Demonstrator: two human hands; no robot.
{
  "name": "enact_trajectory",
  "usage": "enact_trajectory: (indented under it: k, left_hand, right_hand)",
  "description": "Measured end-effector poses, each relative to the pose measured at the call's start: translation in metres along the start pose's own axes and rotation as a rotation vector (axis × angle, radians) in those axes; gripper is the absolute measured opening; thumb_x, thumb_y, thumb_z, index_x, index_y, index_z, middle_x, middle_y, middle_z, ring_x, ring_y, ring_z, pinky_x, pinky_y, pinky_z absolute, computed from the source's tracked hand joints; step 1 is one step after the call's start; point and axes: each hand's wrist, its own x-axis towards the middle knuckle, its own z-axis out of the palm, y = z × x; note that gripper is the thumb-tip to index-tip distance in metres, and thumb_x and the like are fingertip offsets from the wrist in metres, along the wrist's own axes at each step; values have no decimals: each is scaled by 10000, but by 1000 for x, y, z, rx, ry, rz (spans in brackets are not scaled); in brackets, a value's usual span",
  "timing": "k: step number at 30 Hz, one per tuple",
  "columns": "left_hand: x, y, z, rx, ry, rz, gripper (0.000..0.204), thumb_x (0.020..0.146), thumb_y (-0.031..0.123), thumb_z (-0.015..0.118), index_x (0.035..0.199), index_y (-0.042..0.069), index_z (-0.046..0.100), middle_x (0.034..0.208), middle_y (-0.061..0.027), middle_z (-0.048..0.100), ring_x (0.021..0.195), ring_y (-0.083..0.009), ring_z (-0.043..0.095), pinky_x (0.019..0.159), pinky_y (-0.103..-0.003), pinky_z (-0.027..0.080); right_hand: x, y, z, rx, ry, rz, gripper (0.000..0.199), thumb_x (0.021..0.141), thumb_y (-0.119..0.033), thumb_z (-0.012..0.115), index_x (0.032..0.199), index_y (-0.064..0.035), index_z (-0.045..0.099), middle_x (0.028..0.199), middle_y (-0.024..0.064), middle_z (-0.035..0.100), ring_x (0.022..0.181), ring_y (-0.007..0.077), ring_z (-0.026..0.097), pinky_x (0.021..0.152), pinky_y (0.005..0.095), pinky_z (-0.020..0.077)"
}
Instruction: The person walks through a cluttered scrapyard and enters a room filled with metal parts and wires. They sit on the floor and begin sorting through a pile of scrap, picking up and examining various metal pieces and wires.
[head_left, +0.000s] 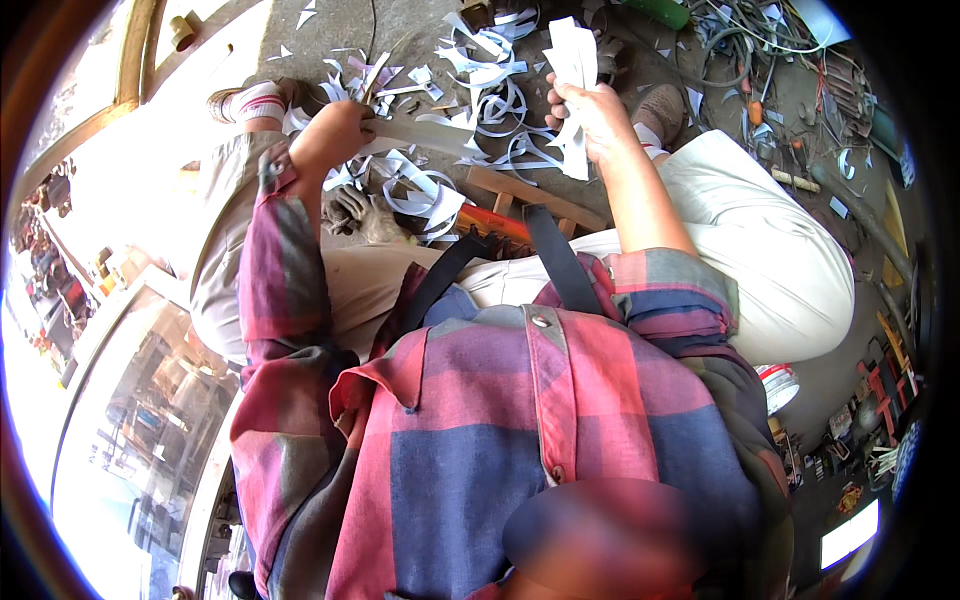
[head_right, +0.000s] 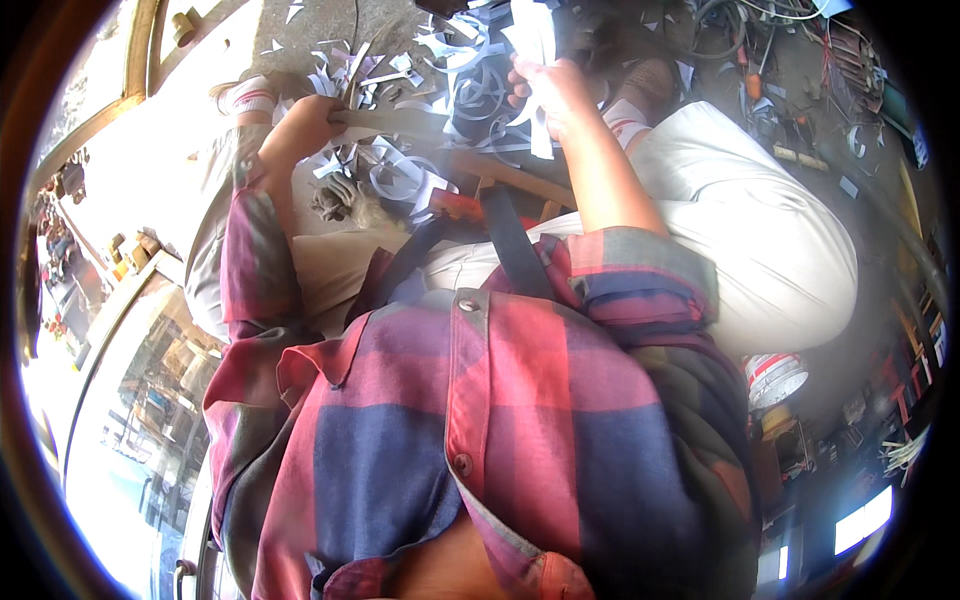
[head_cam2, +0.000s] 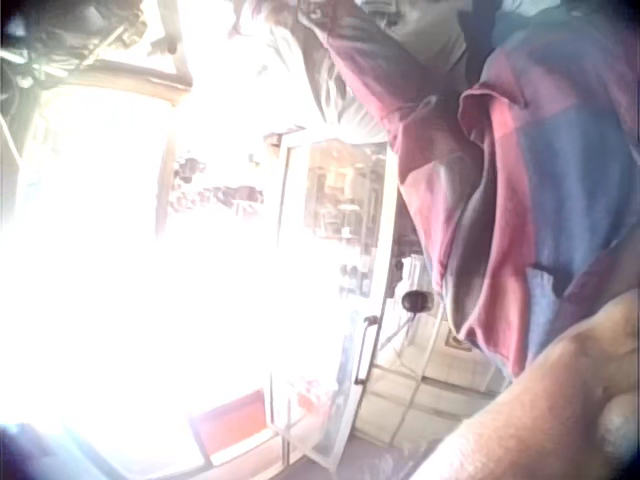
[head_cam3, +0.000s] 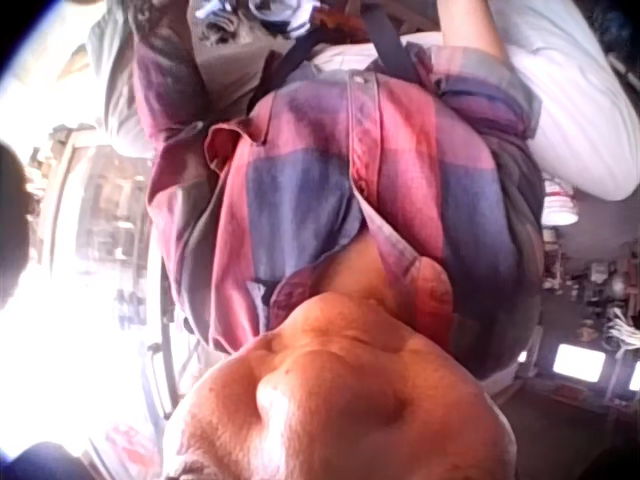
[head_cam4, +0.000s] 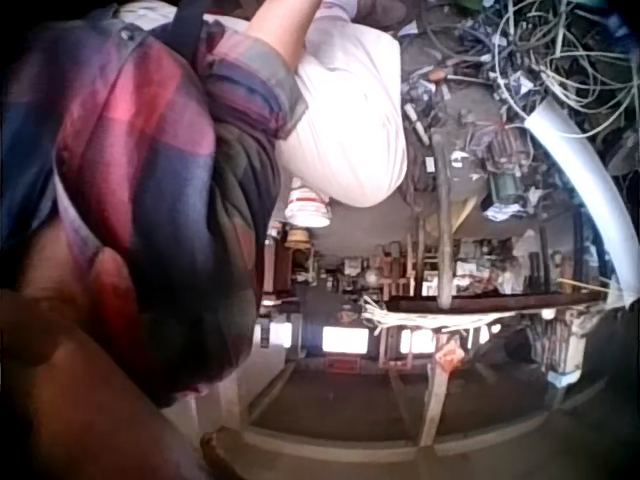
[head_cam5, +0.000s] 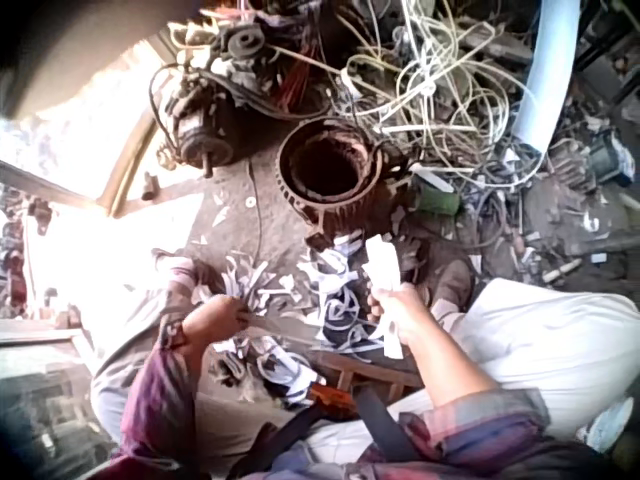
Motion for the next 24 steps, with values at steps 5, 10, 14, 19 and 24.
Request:
enact_trajectory:
  k: [5, 10, 14, 19, 24]
  left_hand:
    - [-24, 71, -14, -1253, 166, -330, 284, 846, 108, 586, 1053, -85, 561, 807, -122, 641, 634, -155, 616, 521, -252, 470]
    - [-15, 145, 18, -1868, 184, -204, 207, 868, 66, 549, 1037, -54, 550, 870, -95, 621, 702, -177, 610, 618, -276, 497]
    - [1, 186, 30, -1995, 256, -173, 213, 887, 50, 501, 1029, -108, 519, 862, -154, 631, 701, -205, 630, 660, -301, 508]
    - [4, 190, 33, -1979, 142, -191, 227, 891, 92, 490, 993, -107, 528, 859, -165, 629, 744, -232, 648, 705, -335, 529]
    - [1, 177, 51, -1800, 106, -74, 390, 887, 232, 483, 1025, -127, 551, 917, -162, 640, 847, -251, 638, 804, -357, 496]
  right_hand:
    - [-4, 2, 1, 17, -15, 34, 191, 850, -133, 595, 984, 2, 596, 750, 27, 574, 579, 88, 524, 555, 273, 511]
    - [-9, 0, 12, 216, -102, -36, 331, 778, -316, 697, 907, -32, 587, 711, 3, 533, 574, 82, 505, 532, 274, 508]
    - [-25, -13, 25, 255, -169, -114, 491, 707, -395, 746, 937, -3, 559, 718, 46, 573, 598, 114, 558, 462, 233, 457]
    - [-11, -1, 13, 189, -111, -162, 354, 790, -231, 678, 991, 36, 560, 786, 102, 615, 632, 180, 618, 521, 296, 524]
    - [-11, -8, 9, 408, 29, -75, 245, 824, -174, 581, 914, 53, 604, 764, 112, 629, 631, 189, 619, 576, 299, 504]
